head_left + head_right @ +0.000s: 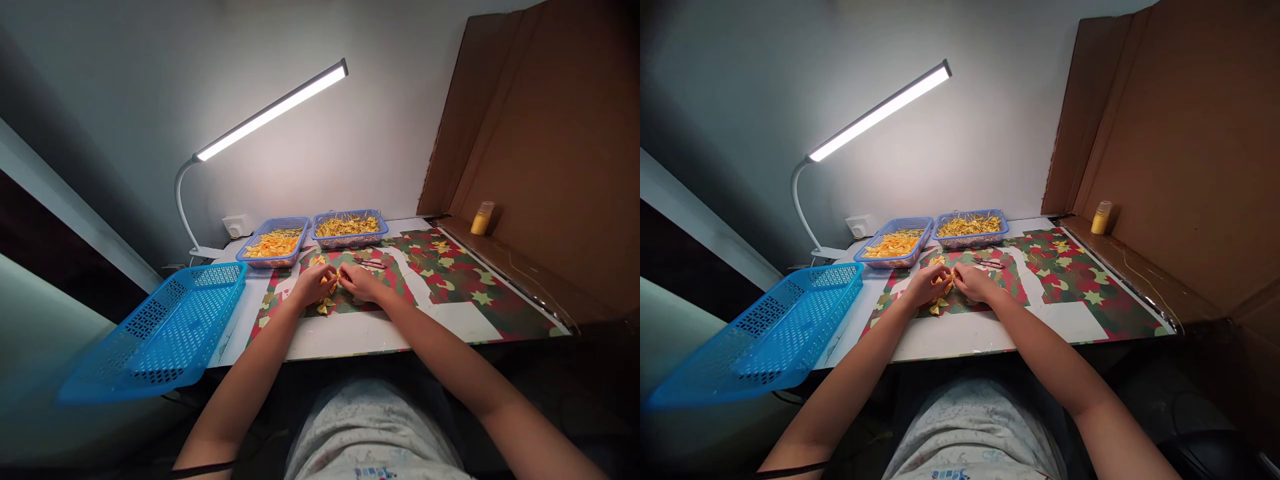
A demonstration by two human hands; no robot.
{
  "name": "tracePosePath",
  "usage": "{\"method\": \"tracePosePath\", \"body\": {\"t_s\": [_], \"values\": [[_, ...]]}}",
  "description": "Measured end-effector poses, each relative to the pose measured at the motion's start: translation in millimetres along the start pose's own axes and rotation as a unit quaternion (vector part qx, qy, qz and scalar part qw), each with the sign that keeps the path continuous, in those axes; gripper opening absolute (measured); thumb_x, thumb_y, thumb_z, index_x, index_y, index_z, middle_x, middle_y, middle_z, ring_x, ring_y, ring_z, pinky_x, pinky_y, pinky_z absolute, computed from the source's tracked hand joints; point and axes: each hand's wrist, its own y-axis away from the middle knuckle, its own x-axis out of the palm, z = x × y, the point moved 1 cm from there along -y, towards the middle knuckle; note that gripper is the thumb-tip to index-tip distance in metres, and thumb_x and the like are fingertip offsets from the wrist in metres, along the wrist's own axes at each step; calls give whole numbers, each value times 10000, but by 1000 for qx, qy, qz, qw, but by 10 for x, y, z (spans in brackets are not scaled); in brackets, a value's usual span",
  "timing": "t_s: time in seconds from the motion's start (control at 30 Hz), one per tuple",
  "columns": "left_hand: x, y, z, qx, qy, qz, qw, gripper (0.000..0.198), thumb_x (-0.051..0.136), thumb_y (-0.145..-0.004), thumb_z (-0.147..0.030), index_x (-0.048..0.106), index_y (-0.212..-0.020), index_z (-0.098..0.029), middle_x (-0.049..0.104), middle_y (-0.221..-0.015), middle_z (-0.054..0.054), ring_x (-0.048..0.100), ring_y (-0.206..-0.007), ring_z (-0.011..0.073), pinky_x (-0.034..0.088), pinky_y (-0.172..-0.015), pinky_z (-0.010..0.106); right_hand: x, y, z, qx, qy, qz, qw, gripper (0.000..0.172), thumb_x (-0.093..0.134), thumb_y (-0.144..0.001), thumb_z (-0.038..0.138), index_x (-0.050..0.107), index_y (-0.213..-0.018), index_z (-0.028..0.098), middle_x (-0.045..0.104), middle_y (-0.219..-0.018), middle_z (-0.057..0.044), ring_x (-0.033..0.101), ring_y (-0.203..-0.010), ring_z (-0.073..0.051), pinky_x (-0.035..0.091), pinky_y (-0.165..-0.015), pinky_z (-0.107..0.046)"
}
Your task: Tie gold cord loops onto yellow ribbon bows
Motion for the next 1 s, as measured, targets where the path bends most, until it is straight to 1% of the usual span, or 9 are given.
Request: {"method": "tracePosePath", "body": {"t_s": [0.13, 0.23, 0.37, 0.53, 0.7, 0.87, 1.0], "values": [[-9, -2, 3, 23, -5, -9, 1000, 103, 620, -808, -246, 629, -910, -239, 634, -693, -1, 535, -649, 169, 407, -666, 282, 15, -2, -24, -3, -1, 3, 1000, 119, 463, -889, 229, 443, -773, 210, 503, -678, 29, 414, -577, -119, 289, -547, -248], [-19, -6, -3, 39, -19, -5, 999, 78, 586, -839, -245, 625, -906, -236, 624, -696, 7, 536, -692, 181, 405, -690, 292, 29, -8, -44, -8, -1, 6, 1000, 111, 455, -891, 230, 441, -783, 211, 504, -681, 29, 418, -579, -121, 292, -549, -248], [-24, -7, -7, 44, -40, 7, 998, 92, 570, -831, -196, 616, -902, -233, 615, -708, 8, 531, -711, 183, 397, -692, 293, 46, -16, -70, -12, -1, 10, 1000, 107, 461, -883, 224, 433, -781, 213, 498, -685, 29, 415, -584, -123, 287, -554, -253], [-15, -11, -18, 57, -69, 22, 996, 21, 567, -810, -191, 571, -809, -212, 582, -712, 13, 508, -692, 173, 372, -648, 279, 54, -13, -76, -13, -4, 16, 1000, 146, 443, -897, 236, 401, -759, 217, 463, -667, 35, 387, -569, -123, 263, -548, -263], [1, -17, -10, 54, -78, 32, 995, 96, 534, -839, -237, 509, -752, -202, 552, -719, 14, 481, -689, 165, 358, -633, 276, 24, -18, -50, -18, -21, 24, 999, 144, 449, -884, 227, 384, -756, 215, 446, -679, 40, 382, -588, -122, 269, -565, -261], [3, -29, -30, 40, -59, 45, 996, 147, 479, -842, -231, 459, -700, -198, 520, -699, 9, 447, -675, 156, 358, -642, 278, 8, -38, -68, -24, -59, 28, 998, 124, 442, -877, 236, 395, -766, 211, 435, -690, 45, 365, -603, -119, 274, -578, -259], [4, -45, -89, 3, 15, 55, 998, 178, 446, -804, -222, 407, -632, -195, 469, -639, -11, 403, -636, 140, 341, -635, 273, 46, -68, -98, -29, -104, 40, 993, 130, 444, -846, 248, 389, -735, 211, 421, -688, 45, 340, -611, -122, 270, -579, -261]]}}
